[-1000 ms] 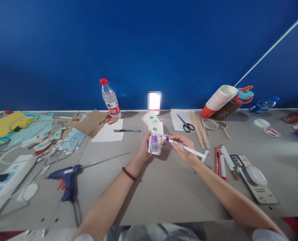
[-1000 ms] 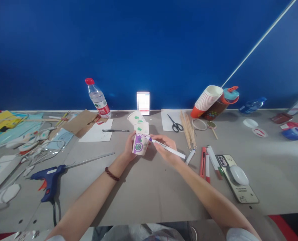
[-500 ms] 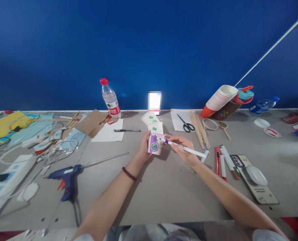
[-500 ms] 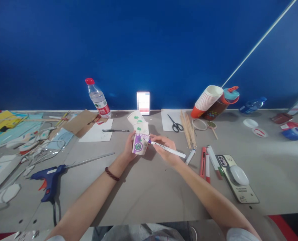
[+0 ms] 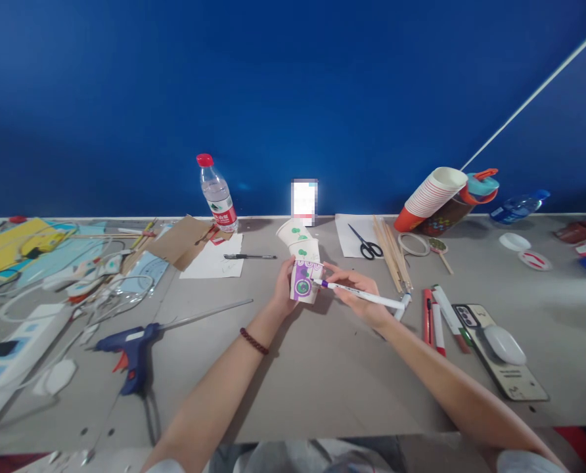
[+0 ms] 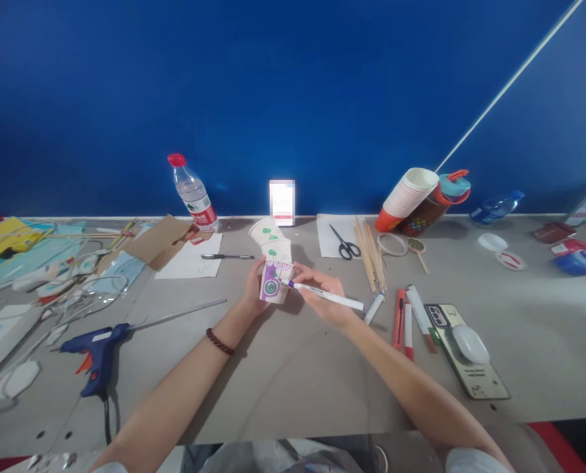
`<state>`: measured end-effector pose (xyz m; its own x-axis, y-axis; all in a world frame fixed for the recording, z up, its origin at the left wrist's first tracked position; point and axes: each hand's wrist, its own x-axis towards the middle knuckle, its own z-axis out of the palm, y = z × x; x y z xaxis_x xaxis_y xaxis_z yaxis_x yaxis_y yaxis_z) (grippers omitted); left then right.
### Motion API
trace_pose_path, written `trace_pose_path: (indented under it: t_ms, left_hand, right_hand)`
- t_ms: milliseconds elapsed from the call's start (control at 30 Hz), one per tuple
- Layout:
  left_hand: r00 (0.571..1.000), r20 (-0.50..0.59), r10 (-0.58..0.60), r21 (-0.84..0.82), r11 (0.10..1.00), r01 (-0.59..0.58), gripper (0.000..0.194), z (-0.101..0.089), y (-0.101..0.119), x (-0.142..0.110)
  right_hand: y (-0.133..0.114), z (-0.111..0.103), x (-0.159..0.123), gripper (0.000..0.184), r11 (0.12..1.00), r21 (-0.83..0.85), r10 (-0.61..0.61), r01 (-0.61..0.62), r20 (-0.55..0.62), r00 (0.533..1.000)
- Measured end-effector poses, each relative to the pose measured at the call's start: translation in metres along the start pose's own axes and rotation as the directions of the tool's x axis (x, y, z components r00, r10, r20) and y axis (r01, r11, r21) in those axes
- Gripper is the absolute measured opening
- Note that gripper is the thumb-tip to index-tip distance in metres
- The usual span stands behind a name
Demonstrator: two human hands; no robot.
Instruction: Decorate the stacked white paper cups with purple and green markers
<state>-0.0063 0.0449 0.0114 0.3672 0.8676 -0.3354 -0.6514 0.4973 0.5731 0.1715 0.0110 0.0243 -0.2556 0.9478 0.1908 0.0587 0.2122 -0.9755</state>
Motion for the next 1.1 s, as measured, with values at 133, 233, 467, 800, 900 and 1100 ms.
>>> trace_pose_path:
  t_ms: [133, 233, 467, 800, 900, 1100]
  left_hand:
    - [1.0, 0.012, 0.008, -0.005, 1.0, -0.008, 0.054, -0.0014, -0.0012, 0.0017]
    - [1.0, 0.005, 0.009, -0.005, 1.0, -0.009, 0.054, -0.0022, -0.0015, 0.0019]
    - [1.0, 0.002, -0.009, 0.022, 1.0, 0.009, 0.053, -0.0018, -0.0005, 0.0013]
    - [1.0, -0.005, -0.006, 0.022, 1.0, 0.006, 0.052, -0.0029, -0.0011, 0.0011]
    - [1.0, -0.018, -0.005, 0.033, 0.999, 0.005, 0.052, -0.001, -0.0001, 0.0003]
    - [1.0, -0.017, -0.018, 0.018, 1.0, 0.018, 0.052, -0.0025, -0.0007, 0.0014]
  right_hand:
    - [-0.0004, 0.0005, -0.0005, 0.013, 1.0, 0.003, 0.014, -0.014, 0.011, 1.0]
    - [0.001, 0.0004, -0.0001, 0.015, 1.0, 0.027, -0.001, 0.001, 0.002, 1.0]
    - [0.0067, 0.0012, 0.0009, 0.02, 0.999, 0.048, 0.008, -0.004, -0.078, 0.997]
    - [0.004, 0.0033, 0.0018, 0.018, 1.0, 0.012, 0.031, -0.029, -0.129, 0.991]
    - [0.0043, 0.0036, 0.0017, 0.017, 1.0, 0.01, 0.027, -0.026, -0.14, 0.99]
    - [0.004, 0.0026, 0.0019, 0.017, 1.0, 0.024, 0.005, -0.003, -0.087, 0.996]
